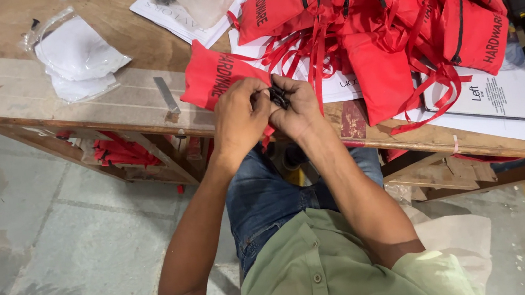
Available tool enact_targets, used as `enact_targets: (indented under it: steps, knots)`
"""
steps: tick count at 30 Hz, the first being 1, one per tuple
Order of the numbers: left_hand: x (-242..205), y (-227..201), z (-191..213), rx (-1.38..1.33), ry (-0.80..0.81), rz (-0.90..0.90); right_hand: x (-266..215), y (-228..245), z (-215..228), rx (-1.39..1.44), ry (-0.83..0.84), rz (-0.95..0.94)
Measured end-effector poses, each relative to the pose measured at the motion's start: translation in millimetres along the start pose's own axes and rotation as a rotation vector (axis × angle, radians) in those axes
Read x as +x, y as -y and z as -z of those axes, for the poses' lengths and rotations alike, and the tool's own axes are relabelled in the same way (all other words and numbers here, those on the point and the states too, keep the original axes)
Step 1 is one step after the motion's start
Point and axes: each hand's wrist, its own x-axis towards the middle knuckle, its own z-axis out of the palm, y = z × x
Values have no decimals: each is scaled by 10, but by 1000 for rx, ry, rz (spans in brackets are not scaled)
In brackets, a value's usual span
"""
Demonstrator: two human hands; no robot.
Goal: Organizing small metal hardware components and placing them into red fabric pouches.
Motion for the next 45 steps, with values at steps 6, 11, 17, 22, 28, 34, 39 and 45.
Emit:
enact_targets:
  steps: [6, 11, 17, 22, 28, 34, 39, 45]
  knots:
    - [-33, 21, -94, -57, -10, -3, 133, 13, 85, -71, -63, 85]
    - [-53, 68, -216, 94, -87, -47, 377, 73, 240, -267, 12, 195]
    - [-98, 273, -334, 571, 73, -118, 547, -88, 230, -143, 1, -88]
    - [-115, 25, -163, 470, 106, -170, 533, -178, 363, -133, -8, 109]
    - [-137, -104, -140, 646, 63, -198, 1057, -280, 607, -145, 10, 99]
    - [-185, 141, -136, 607, 90, -195, 1114, -327, 696, -142, -24, 109]
    - [-160, 105, -118, 557, 105, -228, 696, -309, 305, -189, -59, 117]
    - [-163, 158, -114, 554, 110, -209, 928, -334, 499, -193, -55, 163]
